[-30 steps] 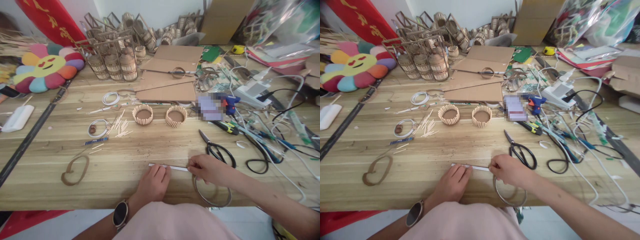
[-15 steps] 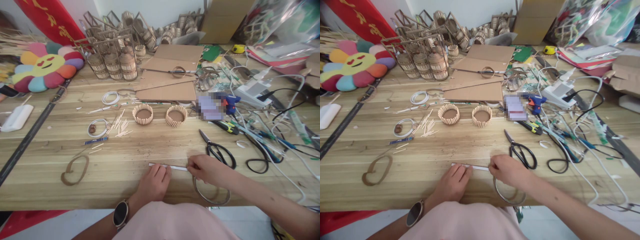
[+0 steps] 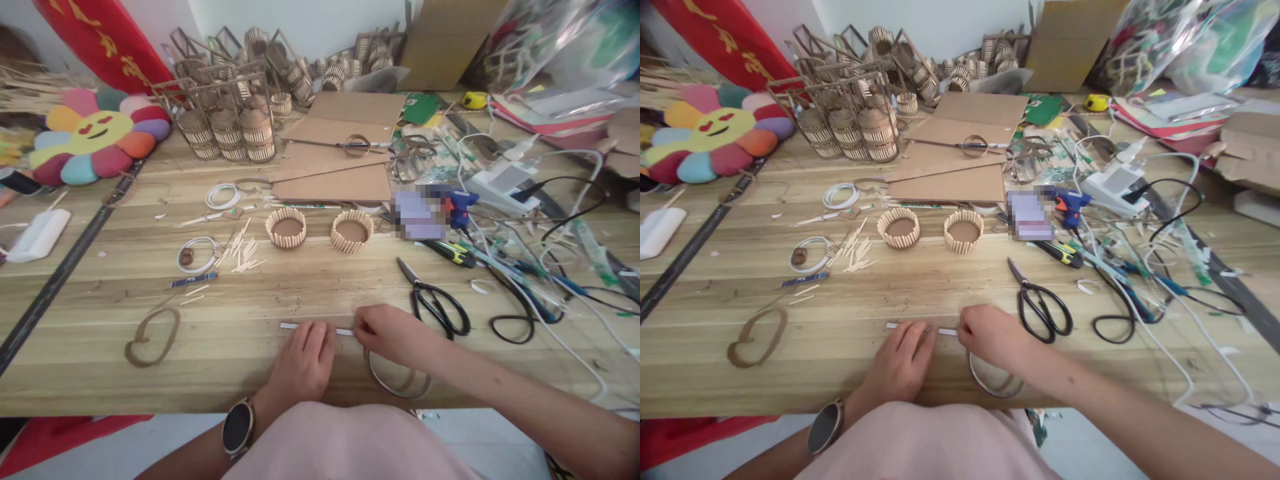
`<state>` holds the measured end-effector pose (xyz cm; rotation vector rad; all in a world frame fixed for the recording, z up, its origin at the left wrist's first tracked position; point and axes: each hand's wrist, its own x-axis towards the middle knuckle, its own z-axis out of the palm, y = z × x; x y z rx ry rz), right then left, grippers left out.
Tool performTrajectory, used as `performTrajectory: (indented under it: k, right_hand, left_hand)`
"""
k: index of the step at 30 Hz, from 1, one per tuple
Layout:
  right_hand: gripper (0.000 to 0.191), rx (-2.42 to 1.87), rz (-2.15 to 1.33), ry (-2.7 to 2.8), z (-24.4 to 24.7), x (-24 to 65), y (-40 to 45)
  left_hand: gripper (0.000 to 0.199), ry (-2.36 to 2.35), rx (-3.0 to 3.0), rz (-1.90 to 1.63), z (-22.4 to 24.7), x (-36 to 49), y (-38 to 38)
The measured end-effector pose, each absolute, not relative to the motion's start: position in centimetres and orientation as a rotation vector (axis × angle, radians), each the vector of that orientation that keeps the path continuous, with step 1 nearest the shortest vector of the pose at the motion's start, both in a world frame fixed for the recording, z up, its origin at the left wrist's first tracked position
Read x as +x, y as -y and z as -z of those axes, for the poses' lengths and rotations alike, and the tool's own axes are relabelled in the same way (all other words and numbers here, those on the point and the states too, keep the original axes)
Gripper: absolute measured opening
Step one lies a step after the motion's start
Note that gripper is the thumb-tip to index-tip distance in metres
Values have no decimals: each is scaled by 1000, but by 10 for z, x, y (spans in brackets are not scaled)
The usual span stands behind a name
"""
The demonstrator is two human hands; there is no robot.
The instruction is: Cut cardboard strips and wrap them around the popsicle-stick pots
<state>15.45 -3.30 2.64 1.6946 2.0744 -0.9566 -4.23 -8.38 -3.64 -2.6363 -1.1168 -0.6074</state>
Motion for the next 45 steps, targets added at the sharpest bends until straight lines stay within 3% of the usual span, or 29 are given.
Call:
performTrajectory:
  k: [6, 13, 25, 45]
  right_hand:
    - [19, 1672, 1047, -2088, -28, 138, 23]
    - [40, 1655, 1415, -1880, -32, 159, 22]
    - [20, 1711, 1788, -1707, -27, 214, 33]
    - [24, 1721, 1161, -1929, -31, 205, 31]
  left_hand:
    - [33, 937, -2862, 526, 44, -41, 81]
    - [33, 961, -2881, 501, 53, -42, 84]
    - [33, 976, -2830, 556, 51, -39, 84]
    - [36, 1085, -2736, 625, 75, -32, 91]
